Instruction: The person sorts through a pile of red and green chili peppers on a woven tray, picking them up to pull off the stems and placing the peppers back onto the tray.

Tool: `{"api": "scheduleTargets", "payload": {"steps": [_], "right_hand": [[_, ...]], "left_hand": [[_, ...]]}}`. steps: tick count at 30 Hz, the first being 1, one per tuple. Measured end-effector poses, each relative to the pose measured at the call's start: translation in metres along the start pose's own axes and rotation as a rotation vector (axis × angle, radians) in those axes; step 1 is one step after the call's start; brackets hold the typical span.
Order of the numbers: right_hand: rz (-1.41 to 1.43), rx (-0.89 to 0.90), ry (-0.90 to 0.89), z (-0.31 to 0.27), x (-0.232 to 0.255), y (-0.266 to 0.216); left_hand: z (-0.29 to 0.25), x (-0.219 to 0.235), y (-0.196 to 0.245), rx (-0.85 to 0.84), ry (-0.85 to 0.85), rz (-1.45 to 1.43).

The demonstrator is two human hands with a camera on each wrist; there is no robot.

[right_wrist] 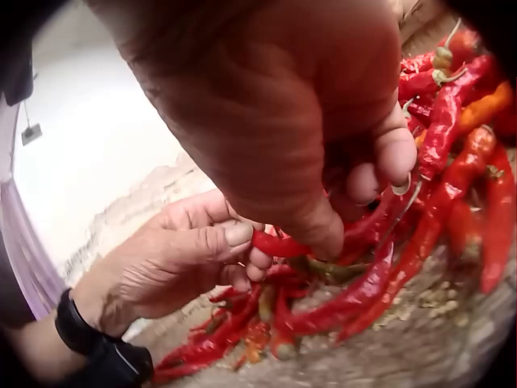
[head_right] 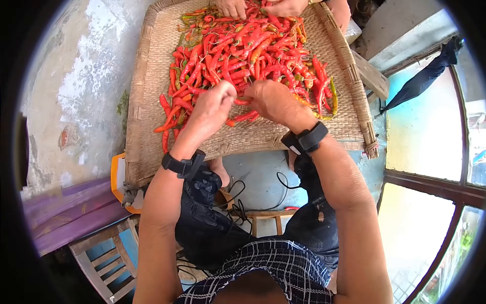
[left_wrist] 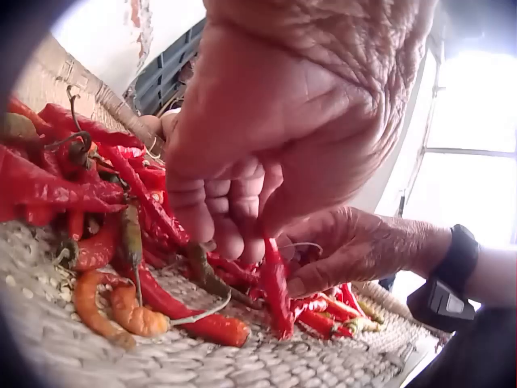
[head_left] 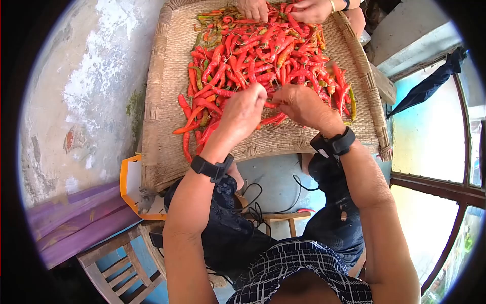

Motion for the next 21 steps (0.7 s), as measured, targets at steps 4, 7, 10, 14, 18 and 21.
{"api": "scheduleTargets", "payload": {"steps": [4, 7, 10, 14, 18, 21], "right_hand": [[0.265, -0.247, -0.016, 0.005, 0.013, 0.011], [0.342, -0.314, -0.02, 0.006, 0.016, 0.027], [0.816, -0.414, 0.378, 0.003, 0.054, 0.036], [0.771, -0.478, 0.562, -0.007, 0.066, 0.052], [0.387, -0.371, 0.097, 0.007, 0.019, 0.028], [0.395, -0.286, -0.019, 0.009, -0.011, 0.007]], "left_hand": [[0.007, 0.04, -0.021, 0.132, 0.202, -0.236], [0.005, 0.08, -0.018, 0.0, 0.327, 0.041], [-0.011, 0.092, -0.026, 0.015, 0.205, 0.435], [-0.035, 0.078, -0.076, 0.231, -0.142, 0.625], [-0.038, 0.062, -0.092, 0.424, -0.26, 0.545], [-0.027, 0.048, -0.09, 0.395, -0.168, 0.506]]}}
Point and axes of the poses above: each hand's wrist, its own z-axis towards the middle knuckle, its own x-axis out of the back of the hand, y = z × x, the point moved 10 cm from there along z, towards the middle knuckle, and after that the axes turned 6 degrees about z, right-handed, at the moved point
